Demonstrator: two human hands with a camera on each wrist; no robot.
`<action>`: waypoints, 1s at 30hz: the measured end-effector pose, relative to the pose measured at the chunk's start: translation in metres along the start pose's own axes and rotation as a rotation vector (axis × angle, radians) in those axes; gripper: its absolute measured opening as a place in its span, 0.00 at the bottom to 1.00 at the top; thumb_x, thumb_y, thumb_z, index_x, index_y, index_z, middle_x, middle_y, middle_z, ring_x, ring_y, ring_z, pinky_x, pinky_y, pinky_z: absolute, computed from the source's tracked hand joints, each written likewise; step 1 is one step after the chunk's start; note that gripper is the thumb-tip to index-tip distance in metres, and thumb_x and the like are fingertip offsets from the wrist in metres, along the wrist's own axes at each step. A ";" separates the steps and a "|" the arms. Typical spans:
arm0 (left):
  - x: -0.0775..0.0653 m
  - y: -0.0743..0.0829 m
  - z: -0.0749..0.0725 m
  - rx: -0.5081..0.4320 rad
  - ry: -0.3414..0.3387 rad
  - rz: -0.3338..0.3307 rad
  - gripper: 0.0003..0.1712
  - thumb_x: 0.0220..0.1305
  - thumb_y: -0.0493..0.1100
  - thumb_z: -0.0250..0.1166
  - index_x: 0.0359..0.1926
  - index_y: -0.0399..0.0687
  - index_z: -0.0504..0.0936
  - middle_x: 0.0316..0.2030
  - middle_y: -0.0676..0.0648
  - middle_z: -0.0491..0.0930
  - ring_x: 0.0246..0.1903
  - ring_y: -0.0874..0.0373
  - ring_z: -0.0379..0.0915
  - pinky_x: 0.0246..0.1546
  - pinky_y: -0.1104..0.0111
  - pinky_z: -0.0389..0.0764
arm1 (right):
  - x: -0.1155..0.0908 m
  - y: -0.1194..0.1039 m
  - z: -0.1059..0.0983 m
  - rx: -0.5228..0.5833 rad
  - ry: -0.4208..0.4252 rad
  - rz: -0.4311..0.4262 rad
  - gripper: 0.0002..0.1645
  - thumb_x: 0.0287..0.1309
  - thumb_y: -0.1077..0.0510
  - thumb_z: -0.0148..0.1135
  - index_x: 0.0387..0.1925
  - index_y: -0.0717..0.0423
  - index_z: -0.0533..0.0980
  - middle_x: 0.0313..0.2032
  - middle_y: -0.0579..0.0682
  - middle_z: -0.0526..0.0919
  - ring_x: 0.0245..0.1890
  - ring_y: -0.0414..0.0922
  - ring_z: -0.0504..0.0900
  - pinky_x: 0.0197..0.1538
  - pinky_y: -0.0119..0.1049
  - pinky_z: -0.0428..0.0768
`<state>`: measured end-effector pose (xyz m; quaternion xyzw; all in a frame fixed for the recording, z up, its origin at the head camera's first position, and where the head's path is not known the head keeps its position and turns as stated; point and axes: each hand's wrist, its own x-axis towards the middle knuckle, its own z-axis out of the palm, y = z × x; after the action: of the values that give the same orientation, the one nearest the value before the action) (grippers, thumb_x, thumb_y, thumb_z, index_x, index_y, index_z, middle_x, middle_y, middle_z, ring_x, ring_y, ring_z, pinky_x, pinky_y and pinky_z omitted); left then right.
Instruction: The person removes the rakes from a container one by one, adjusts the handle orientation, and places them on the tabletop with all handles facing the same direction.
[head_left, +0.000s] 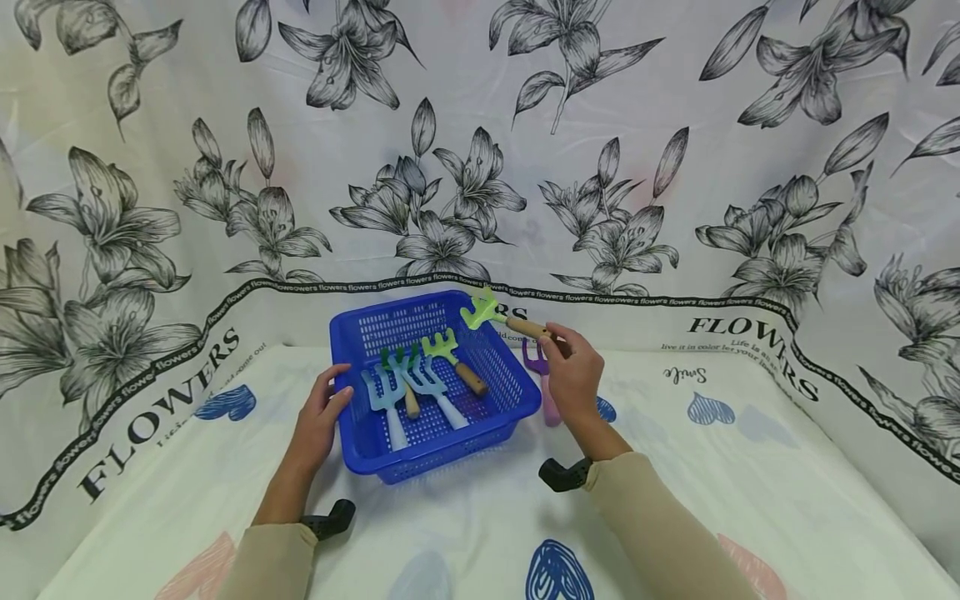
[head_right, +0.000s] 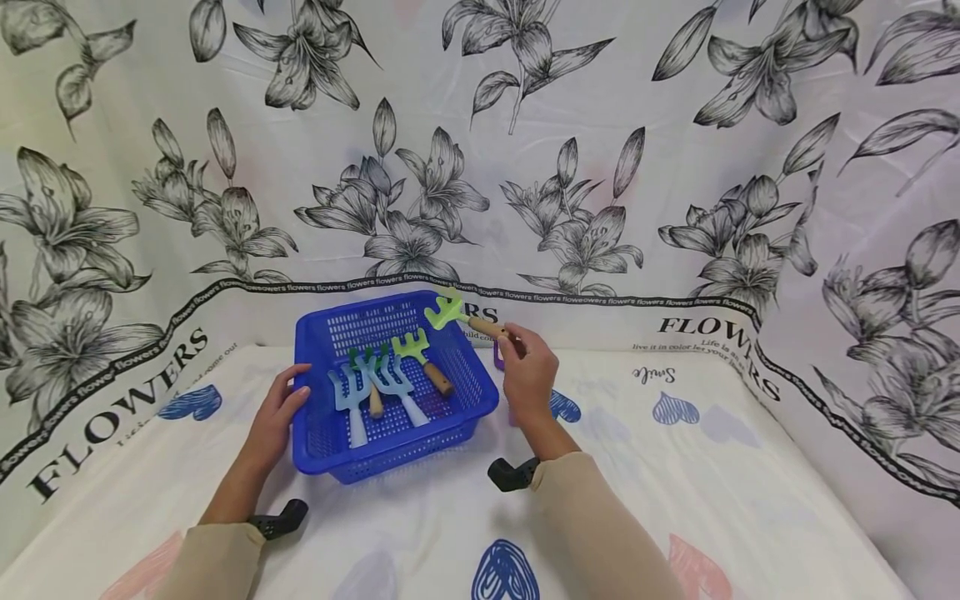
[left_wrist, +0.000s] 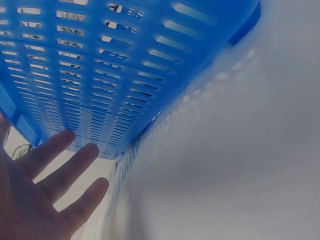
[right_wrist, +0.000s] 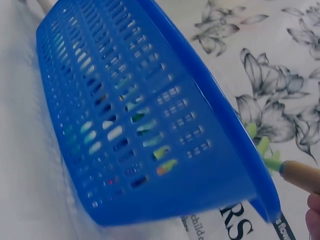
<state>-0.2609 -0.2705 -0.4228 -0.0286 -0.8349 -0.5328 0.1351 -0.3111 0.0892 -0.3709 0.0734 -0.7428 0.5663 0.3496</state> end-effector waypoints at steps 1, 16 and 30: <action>0.000 0.000 0.000 0.000 0.000 -0.001 0.34 0.72 0.61 0.46 0.74 0.60 0.52 0.73 0.39 0.51 0.68 0.33 0.53 0.61 0.37 0.58 | 0.000 0.001 -0.002 0.004 0.011 -0.003 0.13 0.62 0.61 0.65 0.48 0.59 0.82 0.44 0.55 0.85 0.40 0.48 0.86 0.39 0.30 0.82; 0.000 0.001 0.001 0.017 0.005 -0.017 0.36 0.71 0.65 0.46 0.74 0.61 0.52 0.74 0.41 0.50 0.68 0.33 0.52 0.61 0.38 0.58 | 0.000 0.032 -0.043 -0.056 0.080 0.084 0.15 0.60 0.56 0.68 0.47 0.60 0.82 0.42 0.53 0.85 0.36 0.47 0.86 0.34 0.20 0.78; 0.001 -0.002 0.001 -0.001 0.006 0.006 0.33 0.73 0.59 0.46 0.74 0.60 0.53 0.73 0.39 0.51 0.68 0.33 0.53 0.61 0.38 0.59 | -0.018 0.073 -0.063 -0.172 0.102 0.281 0.15 0.60 0.57 0.66 0.48 0.58 0.81 0.44 0.52 0.85 0.38 0.48 0.85 0.32 0.17 0.73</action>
<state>-0.2624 -0.2701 -0.4244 -0.0296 -0.8342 -0.5329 0.1390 -0.3070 0.1657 -0.4316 -0.0902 -0.7727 0.5471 0.3091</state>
